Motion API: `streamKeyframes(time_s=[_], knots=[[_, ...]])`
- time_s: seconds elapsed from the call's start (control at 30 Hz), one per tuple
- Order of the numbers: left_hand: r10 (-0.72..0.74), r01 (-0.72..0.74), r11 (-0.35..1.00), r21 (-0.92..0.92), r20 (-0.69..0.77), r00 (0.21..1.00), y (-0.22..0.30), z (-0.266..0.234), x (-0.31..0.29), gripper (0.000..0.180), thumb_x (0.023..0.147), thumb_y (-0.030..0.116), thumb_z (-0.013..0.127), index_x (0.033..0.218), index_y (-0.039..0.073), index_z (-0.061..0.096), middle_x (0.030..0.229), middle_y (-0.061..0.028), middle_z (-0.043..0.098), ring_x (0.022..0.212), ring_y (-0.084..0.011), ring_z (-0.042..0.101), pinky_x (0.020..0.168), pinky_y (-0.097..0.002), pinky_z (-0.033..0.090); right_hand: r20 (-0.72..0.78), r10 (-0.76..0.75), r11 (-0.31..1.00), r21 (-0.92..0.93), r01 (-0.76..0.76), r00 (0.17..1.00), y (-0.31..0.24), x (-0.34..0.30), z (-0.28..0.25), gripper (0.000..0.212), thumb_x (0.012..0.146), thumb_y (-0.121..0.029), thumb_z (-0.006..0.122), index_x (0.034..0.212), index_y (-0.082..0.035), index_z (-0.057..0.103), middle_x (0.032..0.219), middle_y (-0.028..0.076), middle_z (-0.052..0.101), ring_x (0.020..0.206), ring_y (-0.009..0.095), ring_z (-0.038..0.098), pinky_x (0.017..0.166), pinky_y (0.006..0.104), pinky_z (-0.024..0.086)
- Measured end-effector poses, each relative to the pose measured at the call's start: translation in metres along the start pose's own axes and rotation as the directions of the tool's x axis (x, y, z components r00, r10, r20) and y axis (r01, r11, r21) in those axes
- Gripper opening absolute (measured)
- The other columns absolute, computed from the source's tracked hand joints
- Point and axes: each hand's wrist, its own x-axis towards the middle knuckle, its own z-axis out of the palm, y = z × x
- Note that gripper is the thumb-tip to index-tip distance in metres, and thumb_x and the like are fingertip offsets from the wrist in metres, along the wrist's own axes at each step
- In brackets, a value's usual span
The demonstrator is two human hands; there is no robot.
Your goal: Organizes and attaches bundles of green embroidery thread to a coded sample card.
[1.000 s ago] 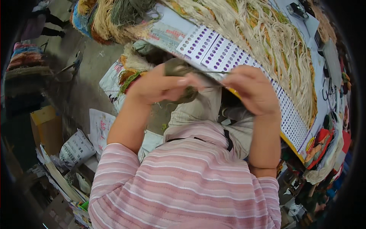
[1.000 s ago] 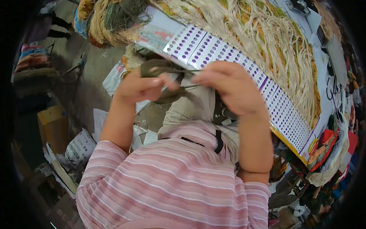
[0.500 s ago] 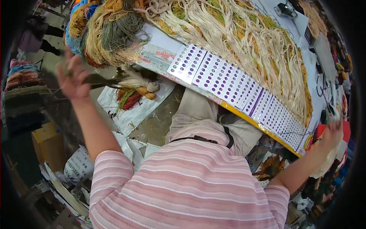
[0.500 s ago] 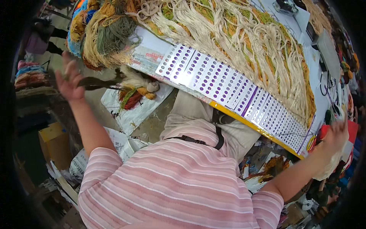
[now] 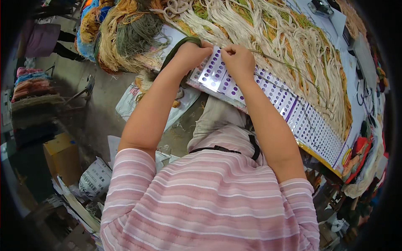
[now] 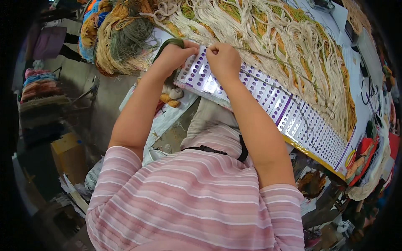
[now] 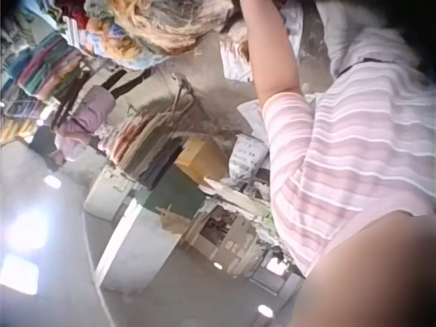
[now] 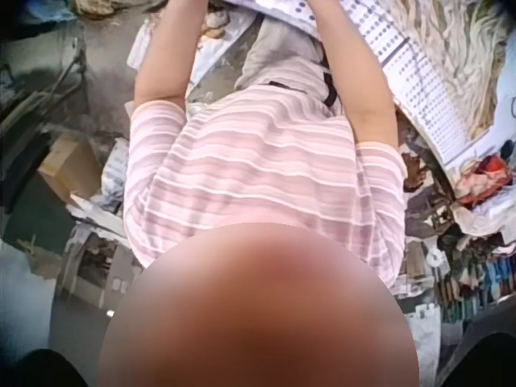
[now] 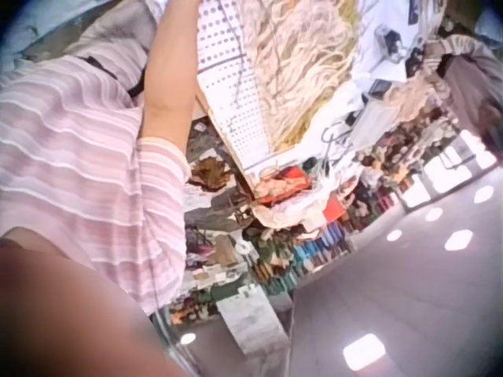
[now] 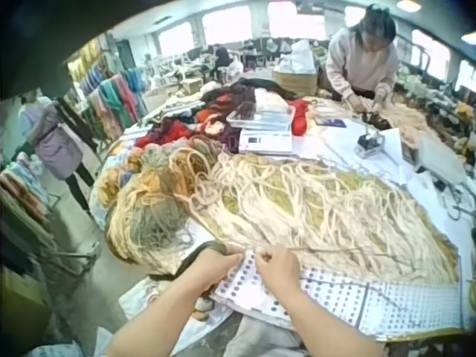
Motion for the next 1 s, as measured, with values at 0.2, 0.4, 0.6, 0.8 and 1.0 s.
streamKeyframes(time_s=[0.2,0.4,0.6,0.8,1.0], knots=[[-0.020,0.030,0.998,-0.052,0.178,0.984,-0.006,0.002,0.033,0.014,0.084,0.016,0.061,0.087,0.004,0.067,0.068,0.0008,0.059,0.050,-0.0075,0.046,0.045,-0.0229,0.036,-0.073,-0.055,0.992,0.107,0.063,0.996,0.008,-0.002,0.006,0.012,0.073,-0.021,0.068,0.075,-0.010,0.071,0.074,0.007,0.066,0.066,0.025,0.063,0.061,0.0360,0.049],[-0.029,0.070,0.982,-0.176,0.224,0.974,-0.014,0.001,0.037,0.009,0.083,0.013,0.064,0.085,0.005,0.067,0.066,0.0019,0.057,0.048,-0.0066,0.043,0.044,-0.0228,0.032,-0.052,-0.171,0.972,0.152,0.177,0.984,0.011,-0.007,0.002,0.012,0.073,-0.018,0.068,0.077,-0.008,0.070,0.079,0.006,0.065,0.070,0.023,0.063,0.064,0.0344,0.049],[0.095,-0.144,0.952,-0.271,-0.185,0.978,-0.020,-0.024,0.032,0.013,0.081,0.019,0.063,0.074,0.009,0.061,0.067,-0.0007,0.058,0.055,-0.0096,0.048,0.050,-0.0246,0.037,-0.011,-0.210,0.977,-0.041,0.210,0.978,0.007,-0.011,-0.006,0.018,0.076,-0.017,0.066,0.091,-0.006,0.067,0.091,0.008,0.062,0.079,0.027,0.064,0.069,0.0373,0.051],[0.021,-0.016,0.482,-0.876,-0.006,1.000,-0.022,-0.051,0.031,0.021,0.090,0.017,0.048,0.073,0.006,0.045,0.074,-0.0086,0.056,0.078,-0.0258,0.059,0.083,-0.0411,0.050,0.055,-0.287,0.878,-0.383,0.286,0.956,0.003,-0.019,-0.021,0.014,0.080,-0.019,0.065,0.088,-0.008,0.065,0.090,0.007,0.055,0.083,0.027,0.061,0.067,0.0419,0.051],[0.243,-0.022,0.589,-0.808,0.151,0.958,-0.011,-0.041,0.013,0.011,0.093,0.006,0.049,0.105,0.006,0.051,0.112,-0.0161,0.064,0.074,-0.0136,0.065,0.060,-0.0227,0.053,0.014,-0.568,0.759,-0.377,0.531,0.823,0.010,-0.010,-0.016,0.008,0.080,-0.014,0.062,0.076,-0.008,0.061,0.083,0.007,0.054,0.087,0.027,0.056,0.074,0.0401,0.046]])
